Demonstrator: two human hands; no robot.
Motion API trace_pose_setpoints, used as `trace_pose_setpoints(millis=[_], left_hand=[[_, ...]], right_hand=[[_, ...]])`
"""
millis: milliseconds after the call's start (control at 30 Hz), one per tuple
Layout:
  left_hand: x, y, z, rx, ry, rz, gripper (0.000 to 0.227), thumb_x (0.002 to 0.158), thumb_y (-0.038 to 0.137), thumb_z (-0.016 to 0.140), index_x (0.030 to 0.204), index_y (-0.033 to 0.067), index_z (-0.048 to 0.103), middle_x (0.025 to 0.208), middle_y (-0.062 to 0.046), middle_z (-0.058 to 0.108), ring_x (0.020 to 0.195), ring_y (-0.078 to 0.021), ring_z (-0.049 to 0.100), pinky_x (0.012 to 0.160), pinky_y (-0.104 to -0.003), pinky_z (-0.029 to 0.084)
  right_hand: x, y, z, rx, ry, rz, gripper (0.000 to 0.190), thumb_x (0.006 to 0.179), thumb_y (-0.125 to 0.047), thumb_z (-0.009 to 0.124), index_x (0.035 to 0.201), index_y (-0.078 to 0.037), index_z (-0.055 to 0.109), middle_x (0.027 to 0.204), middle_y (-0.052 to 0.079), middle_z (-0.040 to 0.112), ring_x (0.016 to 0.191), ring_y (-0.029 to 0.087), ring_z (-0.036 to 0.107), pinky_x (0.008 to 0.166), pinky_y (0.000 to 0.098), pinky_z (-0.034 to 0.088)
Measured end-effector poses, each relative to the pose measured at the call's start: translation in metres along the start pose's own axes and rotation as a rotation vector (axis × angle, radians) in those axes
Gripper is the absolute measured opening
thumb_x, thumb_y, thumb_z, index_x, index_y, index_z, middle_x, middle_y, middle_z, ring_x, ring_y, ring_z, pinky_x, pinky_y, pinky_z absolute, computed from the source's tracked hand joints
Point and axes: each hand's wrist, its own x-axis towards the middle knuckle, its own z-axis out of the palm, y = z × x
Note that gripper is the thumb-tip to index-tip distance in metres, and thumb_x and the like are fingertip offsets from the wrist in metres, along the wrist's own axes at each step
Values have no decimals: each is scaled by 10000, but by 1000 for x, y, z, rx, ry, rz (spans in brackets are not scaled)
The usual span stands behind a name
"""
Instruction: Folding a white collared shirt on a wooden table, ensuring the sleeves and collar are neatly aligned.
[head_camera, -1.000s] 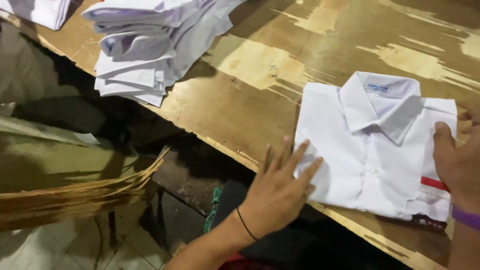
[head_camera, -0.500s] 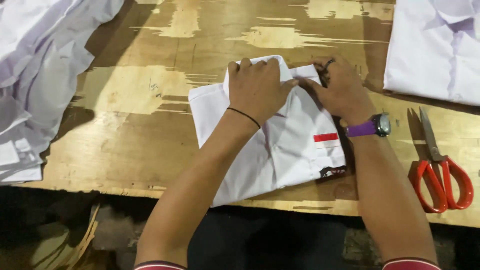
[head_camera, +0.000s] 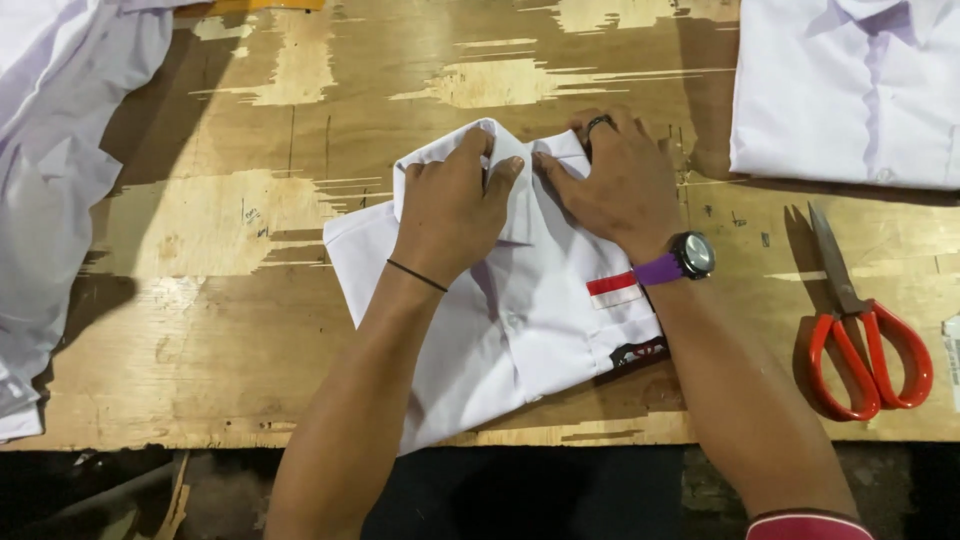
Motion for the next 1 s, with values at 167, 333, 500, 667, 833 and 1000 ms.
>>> trace_pose_setpoints(millis=[167,333,500,667,833,1000], left_hand=[[-4,5,3,278,22,4,372,1059,423,498,1271,118,519,844,-128,759,965,-365,757,1093,-519,381],[-23,-1,-34,270,299,129,331,1028,400,591,1236,152,523,837,-112,755,931,-428,738,979,-546,449],[-52,-52,-94,217,317,5,333,1022,400,625,1238,148,609,1107,-46,726,1027,-349,657,766,-523,487],[-71,-72,-111,53,-172,-344,347,943,378,673,1155,105,711,1133,-44,722,1025,-222,646,903,-370,488],[-72,-68,-122,54,-261,-359,246,978,335,691,945,100,627,873,-45,640,754,-204,558,675,-352,433],[-80,-41,-156,-37,-140,-132,119,986,199,696,975,101,629,869,-33,650,771,-171,578,683,-337,455]], right_hand=[[8,18,16,42,62,25,393,966,-513,705,1151,-167,723,1021,86,661,1038,372,689,904,493,527],[7,30,13,97,99,-27,306,992,-457,709,1077,-164,740,952,97,690,1017,369,694,861,465,549],[3,37,8,245,37,-70,263,1022,-369,697,946,-120,734,963,34,651,928,218,586,829,380,489],[-4,9,-7,110,-286,62,580,987,-518,580,1272,-12,584,1430,114,476,1351,399,378,1135,567,281],[-19,-14,-32,383,-279,183,307,970,-315,666,1178,-131,535,1165,28,644,1062,205,618,894,375,475],[-28,-35,-90,484,-271,180,612,932,-276,684,1436,-77,400,1358,139,569,1222,292,583,1033,430,511]])
